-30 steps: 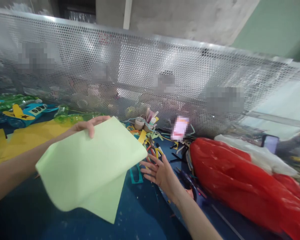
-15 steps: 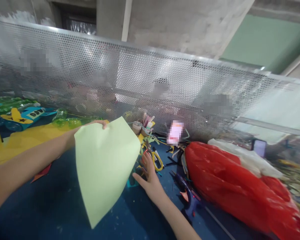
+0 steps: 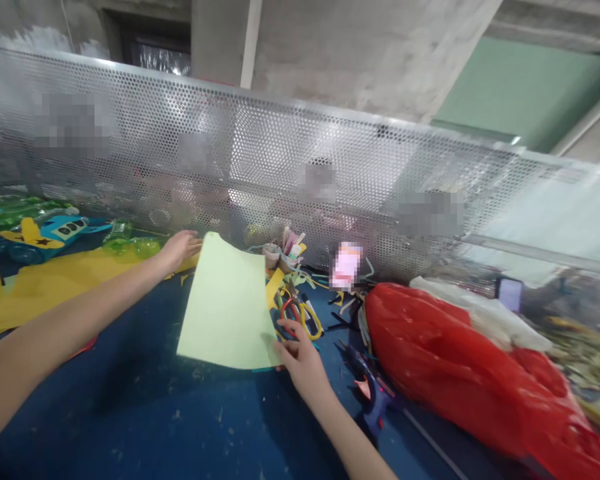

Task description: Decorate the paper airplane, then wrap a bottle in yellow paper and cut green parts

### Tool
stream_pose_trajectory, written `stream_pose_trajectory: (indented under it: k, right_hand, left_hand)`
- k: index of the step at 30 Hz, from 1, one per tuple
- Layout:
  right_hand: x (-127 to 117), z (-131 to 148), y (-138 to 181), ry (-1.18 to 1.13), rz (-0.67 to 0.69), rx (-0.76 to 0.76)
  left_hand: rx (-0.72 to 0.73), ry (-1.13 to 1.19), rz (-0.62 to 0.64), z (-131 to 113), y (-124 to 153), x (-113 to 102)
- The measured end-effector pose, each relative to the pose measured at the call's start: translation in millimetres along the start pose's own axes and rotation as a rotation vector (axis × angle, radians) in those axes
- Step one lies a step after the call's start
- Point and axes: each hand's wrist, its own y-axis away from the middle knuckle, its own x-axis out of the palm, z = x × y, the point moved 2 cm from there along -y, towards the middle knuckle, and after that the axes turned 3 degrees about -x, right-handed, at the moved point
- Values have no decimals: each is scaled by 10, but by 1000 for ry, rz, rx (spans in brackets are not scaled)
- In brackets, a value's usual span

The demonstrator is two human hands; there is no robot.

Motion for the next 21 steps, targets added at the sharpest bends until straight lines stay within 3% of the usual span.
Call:
stream_pose_trajectory:
  k: [3, 5, 6, 8, 10, 12, 15, 17, 21]
  right_hand:
    - [-23, -53, -10, 119, -17, 5]
    - [-24, -73, -8, 181, -26, -4]
    - [-22, -77, -6, 192, -25, -4]
    - [-20, -79, -7, 171, -8, 21]
    - [-32, -80, -11, 97, -10, 86]
    - [-58, -82, -13, 6, -41, 170]
    - [-96, -43, 0, -27, -60, 218]
    - [-112, 36, 20, 135, -42, 108]
    - [-76, 195, 87, 649, 49, -314]
  left_hand:
    - [53, -151, -66, 31, 198, -130]
    - [110, -249, 3, 12, 457, -140]
    - [137, -321, 116, 5, 617, -110]
    - [323, -705, 584, 11, 990, 26]
    - [443, -944, 835, 62, 1318, 111]
    - [521, -1082, 893, 134, 1527, 145]
    - [586, -1204, 867, 250, 1631, 123]
    - [596, -1219, 863, 304, 1622, 85]
    - [591, -1170, 859, 318, 1586, 26]
